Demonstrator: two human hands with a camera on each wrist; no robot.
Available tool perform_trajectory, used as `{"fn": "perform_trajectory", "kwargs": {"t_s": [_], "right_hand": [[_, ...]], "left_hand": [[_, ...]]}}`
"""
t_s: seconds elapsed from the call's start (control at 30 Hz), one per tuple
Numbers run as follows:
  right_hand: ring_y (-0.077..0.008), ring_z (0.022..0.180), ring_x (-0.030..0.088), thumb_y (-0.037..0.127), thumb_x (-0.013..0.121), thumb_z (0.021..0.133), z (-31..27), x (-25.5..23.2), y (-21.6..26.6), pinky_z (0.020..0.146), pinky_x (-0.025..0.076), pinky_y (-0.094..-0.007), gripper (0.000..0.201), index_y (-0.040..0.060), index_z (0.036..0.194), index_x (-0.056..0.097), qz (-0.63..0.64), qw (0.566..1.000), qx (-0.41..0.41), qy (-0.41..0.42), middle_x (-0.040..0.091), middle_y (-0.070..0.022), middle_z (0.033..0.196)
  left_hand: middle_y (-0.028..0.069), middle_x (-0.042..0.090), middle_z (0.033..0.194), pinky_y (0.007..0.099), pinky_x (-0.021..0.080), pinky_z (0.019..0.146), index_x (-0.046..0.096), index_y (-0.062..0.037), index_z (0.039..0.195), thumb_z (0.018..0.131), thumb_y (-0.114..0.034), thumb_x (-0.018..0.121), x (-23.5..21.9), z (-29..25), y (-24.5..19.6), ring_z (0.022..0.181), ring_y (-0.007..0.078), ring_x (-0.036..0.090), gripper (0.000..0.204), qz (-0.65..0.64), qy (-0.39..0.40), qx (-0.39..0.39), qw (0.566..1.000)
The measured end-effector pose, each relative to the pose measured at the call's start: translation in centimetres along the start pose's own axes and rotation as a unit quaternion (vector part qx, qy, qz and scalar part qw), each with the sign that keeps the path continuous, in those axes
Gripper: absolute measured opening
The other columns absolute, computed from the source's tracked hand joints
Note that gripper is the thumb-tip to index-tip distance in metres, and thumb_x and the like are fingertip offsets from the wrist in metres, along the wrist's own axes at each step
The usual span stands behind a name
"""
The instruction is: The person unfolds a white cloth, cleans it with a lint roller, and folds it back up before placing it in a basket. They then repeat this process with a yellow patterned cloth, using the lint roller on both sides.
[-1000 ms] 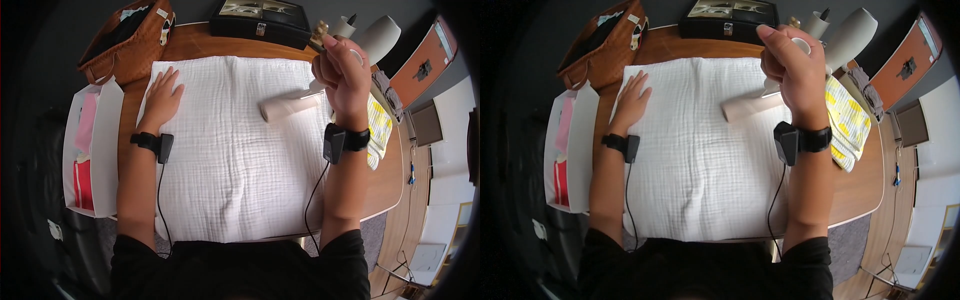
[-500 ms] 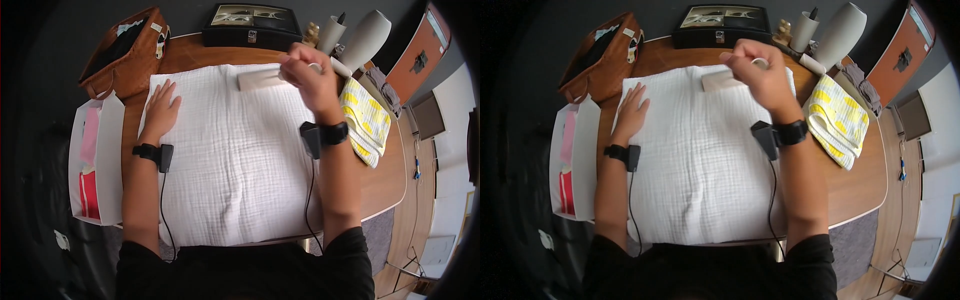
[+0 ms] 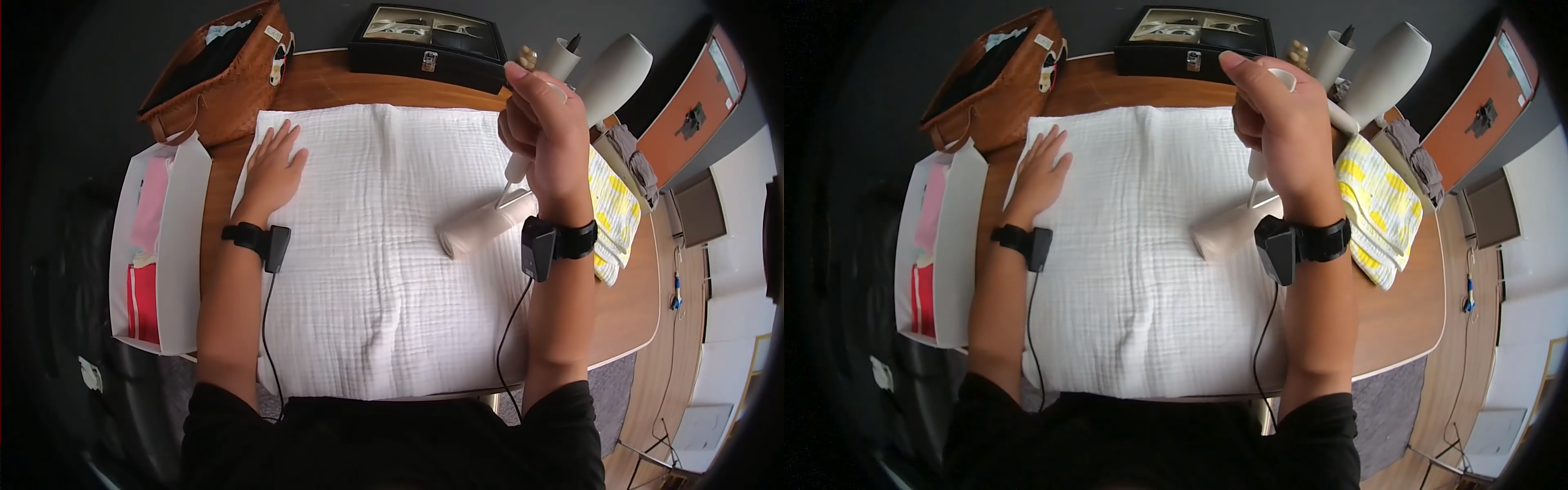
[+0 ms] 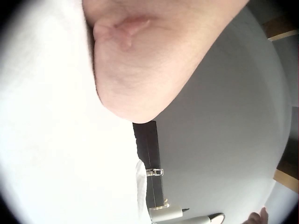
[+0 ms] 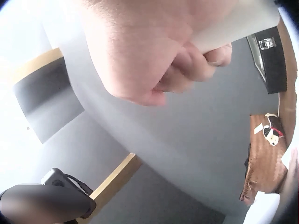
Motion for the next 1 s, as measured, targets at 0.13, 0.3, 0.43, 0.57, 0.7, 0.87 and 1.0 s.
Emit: {"fn": "perform_trajectory", "kwargs": {"t_s": [0.13, 0.3, 0.43, 0.57, 0.7, 0.87, 1.0], "right_hand": [[-0.0052, 0.051, 0.033, 0.019, 0.073, 0.103, 0.0, -0.5, -0.4, 0.048, 0.023, -0.0270, 0.042, 0.0119, 0.068, 0.051, 0.033, 0.996, -0.076, -0.008, 0.043, 0.0058, 0.059], [-0.0048, 0.062, 0.045, 0.008, 0.073, 0.102, 0.6, -0.8, -4.5, 0.058, 0.035, -0.0247, 0.035, 0.0066, 0.070, 0.057, -0.004, 0.992, -0.119, 0.047, 0.052, 0.0042, 0.068], [-0.0061, 0.071, 0.049, 0.007, 0.073, 0.100, 0.6, -0.6, -6.4, 0.068, 0.041, -0.0257, 0.033, 0.0043, 0.072, 0.057, -0.133, 0.979, -0.138, 0.066, 0.053, 0.0043, 0.072], [-0.0041, 0.061, 0.040, 0.007, 0.072, 0.100, 0.6, -0.4, -4.2, 0.058, 0.031, -0.0260, 0.035, 0.0061, 0.070, 0.055, -0.033, 0.993, -0.085, 0.069, 0.047, 0.0053, 0.068], [-0.0047, 0.055, 0.031, 0.014, 0.070, 0.102, -0.4, 0.4, -0.2, 0.053, 0.022, -0.0274, 0.039, 0.0096, 0.068, 0.053, 0.019, 0.997, -0.025, 0.074, 0.040, 0.0063, 0.062], [-0.0055, 0.051, 0.032, 0.015, 0.070, 0.104, -0.3, 0.6, -0.9, 0.050, 0.021, -0.0277, 0.039, 0.0109, 0.070, 0.052, 0.032, 0.996, -0.080, 0.017, 0.041, 0.0054, 0.060], [-0.0052, 0.059, 0.041, 0.012, 0.071, 0.105, 0.0, 0.5, -5.0, 0.055, 0.029, -0.0260, 0.039, 0.0078, 0.071, 0.051, 0.024, 0.991, -0.127, 0.029, 0.050, 0.0041, 0.067]], "left_hand": [[0.0020, 0.033, 0.179, 0.0456, 0.017, 0.136, 0.047, -0.0173, 0.166, 0.113, -0.040, 0.049, -0.1, 0.0, -0.2, 0.167, 0.0257, 0.023, 0.058, -0.001, 0.004, -0.002, 1.000], [0.0026, 0.033, 0.179, 0.0461, 0.016, 0.136, 0.048, -0.0173, 0.166, 0.113, -0.040, 0.050, 0.0, 0.1, 0.0, 0.167, 0.0269, 0.023, 0.058, -0.010, 0.008, 0.004, 1.000], [0.0034, 0.033, 0.179, 0.0470, 0.017, 0.136, 0.048, -0.0167, 0.166, 0.113, -0.040, 0.050, 0.1, 0.1, 0.0, 0.167, 0.0279, 0.024, 0.058, -0.011, 0.003, 0.009, 1.000], [0.0042, 0.034, 0.179, 0.0476, 0.017, 0.135, 0.049, -0.0158, 0.165, 0.113, -0.040, 0.050, 0.2, 0.1, 0.2, 0.167, 0.0287, 0.025, 0.057, -0.008, -0.006, 0.019, 1.000], [0.0042, 0.035, 0.178, 0.0475, 0.018, 0.135, 0.049, -0.0154, 0.165, 0.113, -0.040, 0.050, 0.4, 0.2, 0.4, 0.167, 0.0288, 0.025, 0.057, -0.005, -0.013, 0.023, 1.000], [0.0041, 0.035, 0.178, 0.0470, 0.019, 0.135, 0.049, -0.0152, 0.165, 0.113, -0.040, 0.050, -0.1, -0.1, -0.2, 0.167, 0.0281, 0.025, 0.057, -0.003, -0.007, 0.006, 1.000], [0.0049, 0.037, 0.177, 0.0460, 0.020, 0.135, 0.050, -0.0153, 0.164, 0.113, -0.039, 0.052, -0.1, -0.2, -0.3, 0.166, 0.0287, 0.025, 0.055, 0.003, -0.013, 0.006, 1.000]]}}
Point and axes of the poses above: each hand's wrist, its own z-axis towards the middle knuckle, its own x-axis out of the palm, y = z × x, the point moved 4 cm from there along z, towards the middle knuckle
